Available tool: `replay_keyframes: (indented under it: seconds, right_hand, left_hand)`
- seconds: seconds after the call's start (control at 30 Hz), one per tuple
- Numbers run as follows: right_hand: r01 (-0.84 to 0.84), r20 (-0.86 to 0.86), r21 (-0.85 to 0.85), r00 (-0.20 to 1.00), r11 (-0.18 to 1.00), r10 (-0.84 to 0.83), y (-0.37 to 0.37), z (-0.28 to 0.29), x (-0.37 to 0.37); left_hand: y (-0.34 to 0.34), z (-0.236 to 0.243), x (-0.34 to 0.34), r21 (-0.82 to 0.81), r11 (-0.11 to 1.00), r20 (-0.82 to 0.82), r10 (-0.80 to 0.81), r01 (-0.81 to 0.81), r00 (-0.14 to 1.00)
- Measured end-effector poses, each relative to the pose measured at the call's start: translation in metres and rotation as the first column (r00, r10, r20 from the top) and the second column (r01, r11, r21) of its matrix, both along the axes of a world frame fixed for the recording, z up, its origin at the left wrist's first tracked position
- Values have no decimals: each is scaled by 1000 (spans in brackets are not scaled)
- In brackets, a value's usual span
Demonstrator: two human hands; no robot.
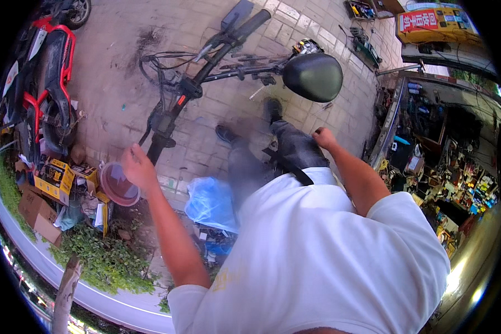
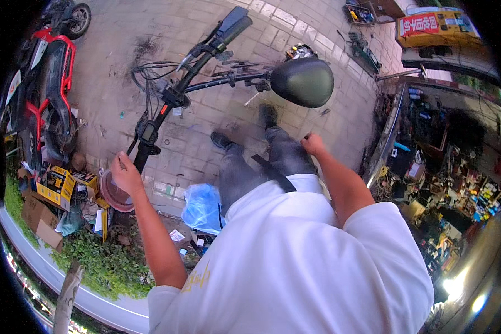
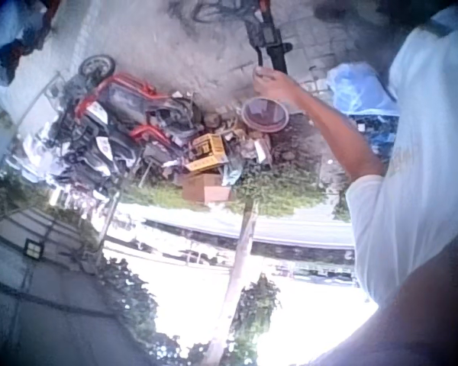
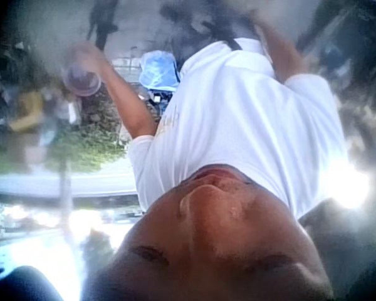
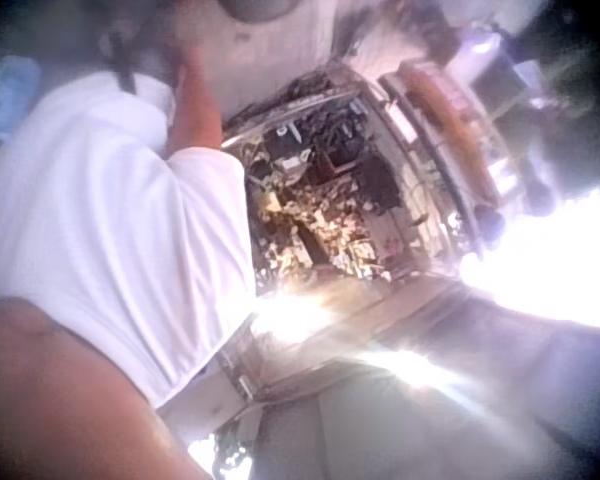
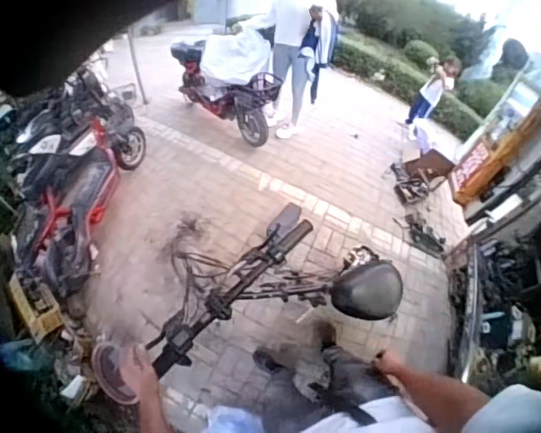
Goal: The person works on an electric scooter in a repair shop, initially adjusting the handlebars and then removing the seat to access the battery compartment. They remove the battery, inspect the internal wiring, and appear to be performing electrical maintenance.
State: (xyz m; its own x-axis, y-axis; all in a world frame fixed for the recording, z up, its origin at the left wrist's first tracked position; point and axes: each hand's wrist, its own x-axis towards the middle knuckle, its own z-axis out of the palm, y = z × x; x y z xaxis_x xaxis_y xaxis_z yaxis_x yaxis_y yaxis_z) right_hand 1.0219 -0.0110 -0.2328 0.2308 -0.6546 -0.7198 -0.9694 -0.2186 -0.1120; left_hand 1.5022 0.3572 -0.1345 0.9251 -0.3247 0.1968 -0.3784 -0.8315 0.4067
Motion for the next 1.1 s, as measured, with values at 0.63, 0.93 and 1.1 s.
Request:
replay_keyframes:
  seconds: [0.63,0.93,1.1]
  right_hand:
    - [83,346,887,530,454,-774,61,-16,124]
    - [-57,327,940,428,336,-843,-158,90,-48]
    - [523,204,-149,847,839,-491,-199,-38,-268]
  left_hand:
    - [-251,6,-277,-382,838,-199,-487,390,851]
    - [-150,-95,-291,362,818,-747,-32,447,664]
    - [-156,-122,-275,136,934,-885,-37,332,465]
